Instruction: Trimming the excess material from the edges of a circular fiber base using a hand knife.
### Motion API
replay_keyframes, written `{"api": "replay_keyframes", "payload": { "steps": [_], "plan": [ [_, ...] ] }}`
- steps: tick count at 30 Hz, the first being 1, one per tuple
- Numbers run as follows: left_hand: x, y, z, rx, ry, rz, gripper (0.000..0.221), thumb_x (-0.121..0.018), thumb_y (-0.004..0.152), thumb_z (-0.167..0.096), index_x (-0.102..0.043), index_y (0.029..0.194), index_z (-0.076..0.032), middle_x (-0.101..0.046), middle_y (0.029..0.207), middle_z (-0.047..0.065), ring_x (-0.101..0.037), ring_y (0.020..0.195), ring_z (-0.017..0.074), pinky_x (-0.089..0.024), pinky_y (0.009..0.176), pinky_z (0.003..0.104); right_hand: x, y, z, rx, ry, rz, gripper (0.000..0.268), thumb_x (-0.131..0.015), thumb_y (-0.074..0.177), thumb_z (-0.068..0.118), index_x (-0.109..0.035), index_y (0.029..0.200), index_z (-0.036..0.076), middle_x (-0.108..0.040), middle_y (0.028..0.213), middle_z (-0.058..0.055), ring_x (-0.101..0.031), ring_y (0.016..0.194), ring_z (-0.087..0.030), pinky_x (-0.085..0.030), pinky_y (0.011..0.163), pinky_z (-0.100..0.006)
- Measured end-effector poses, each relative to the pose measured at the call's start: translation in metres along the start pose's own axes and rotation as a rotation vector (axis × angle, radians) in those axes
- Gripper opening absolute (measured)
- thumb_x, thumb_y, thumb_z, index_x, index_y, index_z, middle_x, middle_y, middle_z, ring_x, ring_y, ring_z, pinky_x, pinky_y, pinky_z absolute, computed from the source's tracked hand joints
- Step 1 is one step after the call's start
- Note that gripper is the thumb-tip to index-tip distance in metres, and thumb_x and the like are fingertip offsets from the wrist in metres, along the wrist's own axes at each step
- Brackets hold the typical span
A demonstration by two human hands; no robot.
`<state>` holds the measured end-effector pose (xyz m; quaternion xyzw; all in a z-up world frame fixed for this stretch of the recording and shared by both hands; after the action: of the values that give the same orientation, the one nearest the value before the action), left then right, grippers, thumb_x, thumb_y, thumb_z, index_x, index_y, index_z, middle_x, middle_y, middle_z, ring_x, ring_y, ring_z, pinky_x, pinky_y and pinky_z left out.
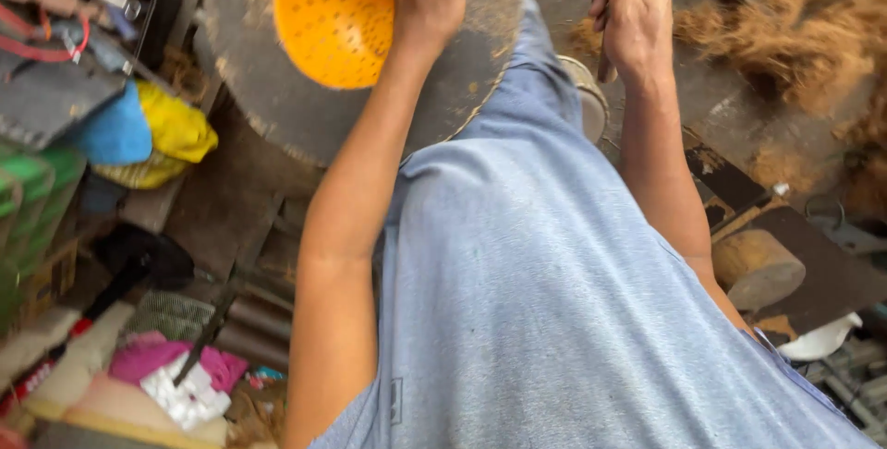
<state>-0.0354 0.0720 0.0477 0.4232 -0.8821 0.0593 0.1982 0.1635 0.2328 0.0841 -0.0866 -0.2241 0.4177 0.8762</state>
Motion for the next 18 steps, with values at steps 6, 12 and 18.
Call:
{"api": "replay_keyframes", "payload": {
  "steps": [6,12,18],
  "plan": [
    [-0.029,-0.022,-0.062,0.068,-0.282,0.067,0.025,-0.036,0.103,-0.026,-0.049,0.086,-0.014,-0.055,0.078,0.002,-0.061,0.071,0.0159,-0.052,0.064,0.033,0.046,0.017,-0.003,0.223,-0.223,-0.052,0.043,-0.072,0.127,0.021,-0.048,0.092,0.014,-0.049,0.084,0.001,-0.043,0.070,-0.013,-0.041,0.066,-0.033],
    [-0.032,-0.032,-0.057,0.046,-0.291,0.052,0.019,-0.044,0.104,-0.024,-0.049,0.092,-0.011,-0.051,0.086,0.002,-0.053,0.081,0.0170,-0.046,0.074,0.034,-0.035,0.011,0.058,0.118,0.236,0.304,0.020,-0.070,0.103,0.009,-0.064,0.122,0.009,-0.056,0.094,0.004,-0.048,0.078,-0.004,-0.040,0.066,-0.020],
    [-0.013,-0.034,-0.059,0.153,-0.448,0.072,0.041,-0.040,0.107,-0.040,-0.065,0.095,-0.010,-0.065,0.082,0.004,-0.069,0.076,0.0146,-0.063,0.071,0.026,-0.048,0.012,0.034,0.100,0.252,0.158,0.018,-0.073,0.110,0.016,-0.059,0.099,0.010,-0.060,0.074,-0.002,-0.054,0.059,-0.010,-0.047,0.054,-0.024]
  ]
}}
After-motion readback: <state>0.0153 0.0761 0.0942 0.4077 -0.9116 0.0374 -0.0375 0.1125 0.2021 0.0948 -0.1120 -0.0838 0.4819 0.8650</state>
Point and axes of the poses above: each hand's wrist, its own y-axis towards the middle knuckle, its own x-axis out of the back of the hand, z = x × y, the point moved 1 cm from there along y, towards the middle knuckle
